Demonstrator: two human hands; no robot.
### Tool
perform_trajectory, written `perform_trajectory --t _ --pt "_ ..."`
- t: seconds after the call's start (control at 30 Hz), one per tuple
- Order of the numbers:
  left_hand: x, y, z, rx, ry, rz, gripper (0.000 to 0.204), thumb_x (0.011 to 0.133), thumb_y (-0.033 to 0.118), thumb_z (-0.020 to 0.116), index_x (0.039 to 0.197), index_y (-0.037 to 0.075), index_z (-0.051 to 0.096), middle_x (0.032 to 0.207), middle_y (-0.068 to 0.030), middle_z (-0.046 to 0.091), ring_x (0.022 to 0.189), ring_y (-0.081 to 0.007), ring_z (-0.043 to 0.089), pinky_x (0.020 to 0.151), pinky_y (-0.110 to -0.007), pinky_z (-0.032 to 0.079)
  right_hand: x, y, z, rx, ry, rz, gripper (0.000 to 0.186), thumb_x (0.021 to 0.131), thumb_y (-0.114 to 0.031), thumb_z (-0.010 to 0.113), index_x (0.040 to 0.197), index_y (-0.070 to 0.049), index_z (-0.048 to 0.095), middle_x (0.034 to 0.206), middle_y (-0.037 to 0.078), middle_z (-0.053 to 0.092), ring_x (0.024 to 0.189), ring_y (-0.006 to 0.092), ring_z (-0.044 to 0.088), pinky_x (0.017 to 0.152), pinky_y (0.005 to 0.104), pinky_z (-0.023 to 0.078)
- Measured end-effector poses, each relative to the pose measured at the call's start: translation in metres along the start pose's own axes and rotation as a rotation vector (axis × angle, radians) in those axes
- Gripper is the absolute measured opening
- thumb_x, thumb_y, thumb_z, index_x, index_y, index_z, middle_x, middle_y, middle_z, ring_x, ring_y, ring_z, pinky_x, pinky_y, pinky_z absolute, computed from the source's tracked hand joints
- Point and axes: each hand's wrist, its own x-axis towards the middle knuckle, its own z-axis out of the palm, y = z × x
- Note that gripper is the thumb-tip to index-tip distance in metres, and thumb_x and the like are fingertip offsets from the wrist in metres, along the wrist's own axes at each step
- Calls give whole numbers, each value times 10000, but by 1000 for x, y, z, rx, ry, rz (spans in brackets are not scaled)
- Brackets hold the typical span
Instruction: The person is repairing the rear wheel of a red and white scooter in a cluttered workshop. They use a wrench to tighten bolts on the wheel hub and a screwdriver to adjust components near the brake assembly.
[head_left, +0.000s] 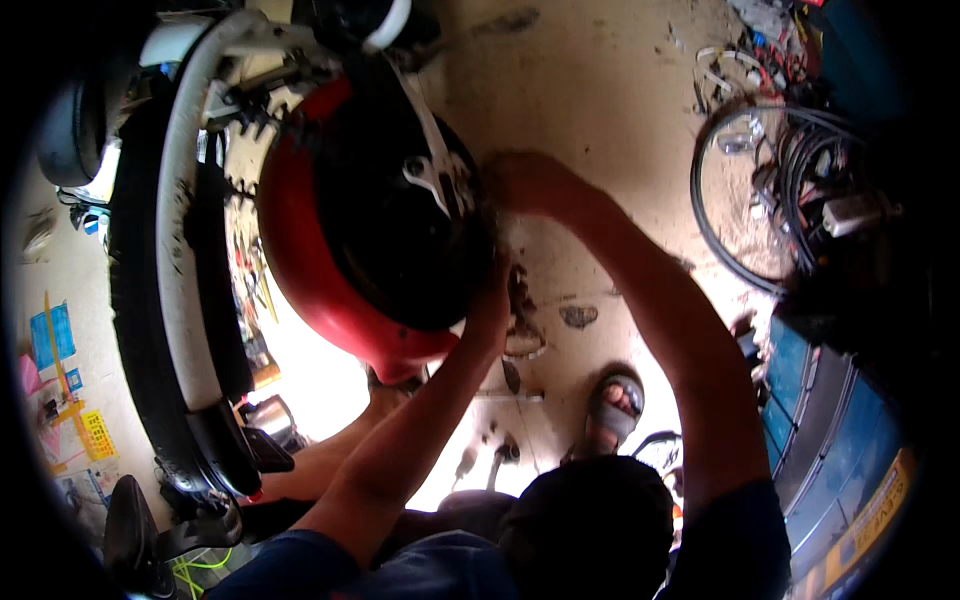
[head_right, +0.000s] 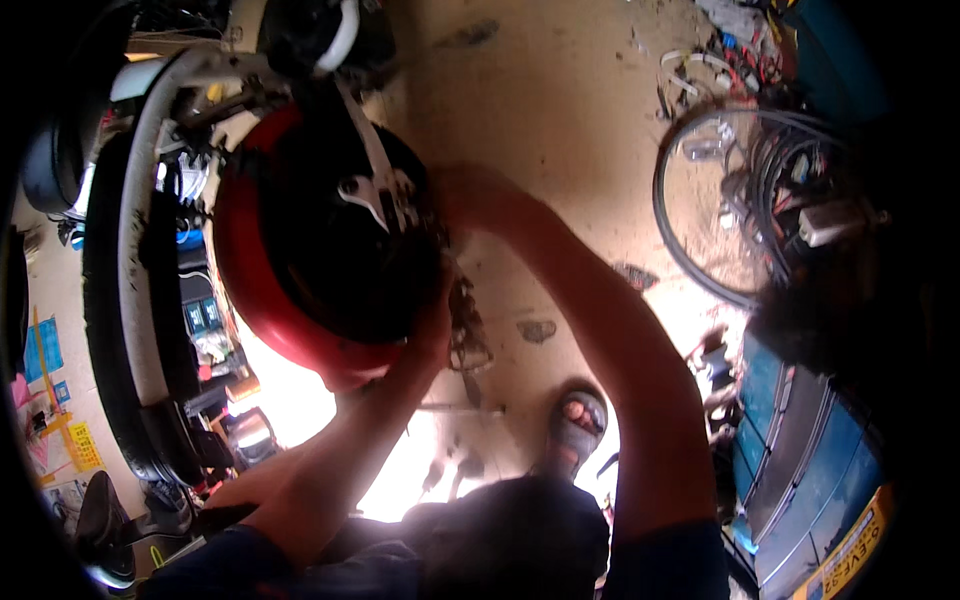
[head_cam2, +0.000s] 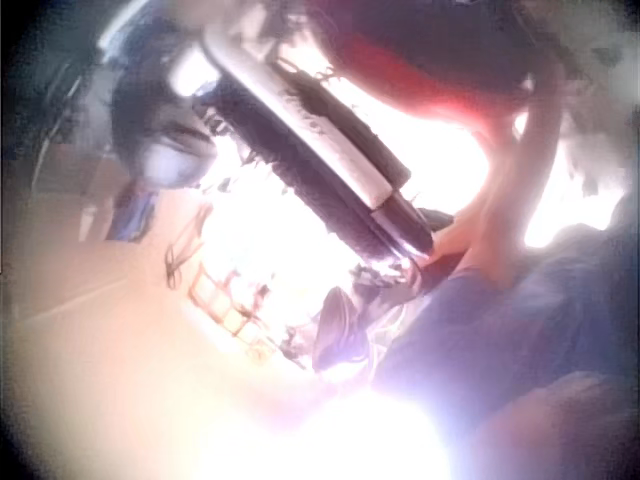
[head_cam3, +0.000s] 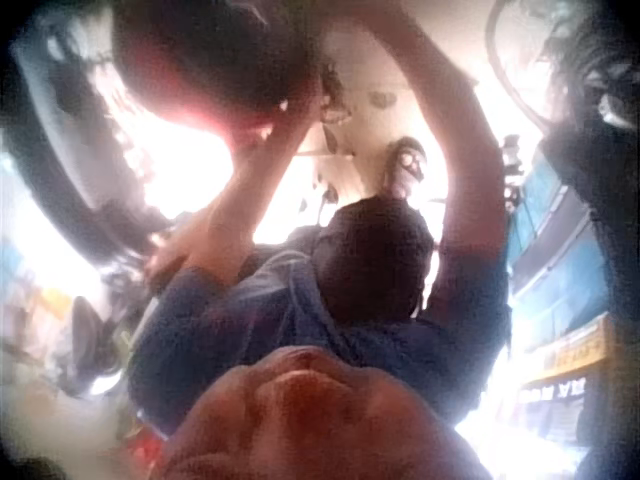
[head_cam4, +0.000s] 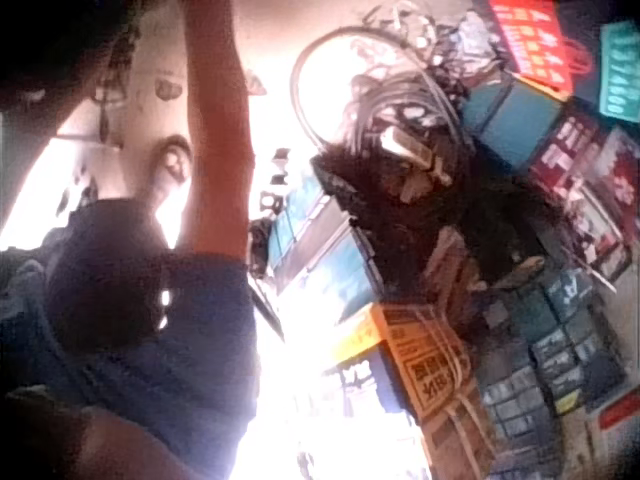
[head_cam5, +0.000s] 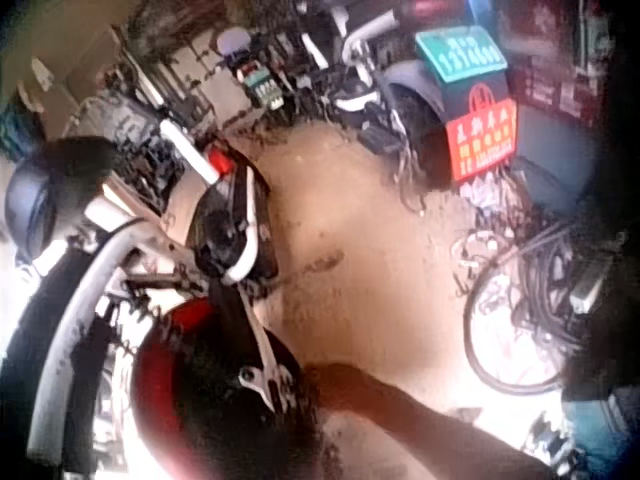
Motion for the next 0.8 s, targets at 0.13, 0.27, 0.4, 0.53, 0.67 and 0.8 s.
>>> perform_trajectory --t 0.13,0.27,0.4,0.53,0.67,0.8 --pt "4 -4 -3 -32 -27 100 407 965 511 593 997 108 537 810 -13 527 641 -126 549 501 -313 520 7 -39 -47 240 -84 409 214 932 -255 554 1004 -85 662 1089 158 672 976 354 651 803 470 529" --pt "-4 4 6 47 -104 46 369 1001 449 553 1011 80 550 837 -40 531 658 -137 562 571 -318 536 -53 -45 -23 -72 242 484 210 950 -239 534 984 -67 651 1009 177 681 924 373 657 791 480 524" --pt "-10 -14 -31 407 -66 250 374 1019 370 533 1110 9 573 993 -153 603 841 -216 640 760 -340 548 -127 -132 29 197 266 1010 214 974 -220 500 942 -72 651 880 200 675 817 422 655 664 506 528" --pt "-88 -41 -51 961 -111 692 604 1001 212 539 1474 -96 323 1483 -345 373 1395 -430 390 1145 -440 343 -192 -251 68 283 -243 1040 190 955 -235 548 998 -83 653 933 187 704 881 365 697 712 485 556" --pt "-144 -60 -64 989 -250 716 652 963 162 569 1477 -110 275 1540 -374 209 1426 -512 276 1175 -530 265 -223 -313 122 790 -288 1065 172 882 -183 613 984 -70 693 1026 165 693 1046 319 659 891 426 515" --pt "-132 -104 -101 1361 -219 746 711 913 126 599 1520 -24 262 1584 -264 243 1473 -409 254 1168 -498 306 -231 -306 162 338 -499 627 191 876 -208 620 978 -65 694 1004 163 690 942 352 678 824 453 534"
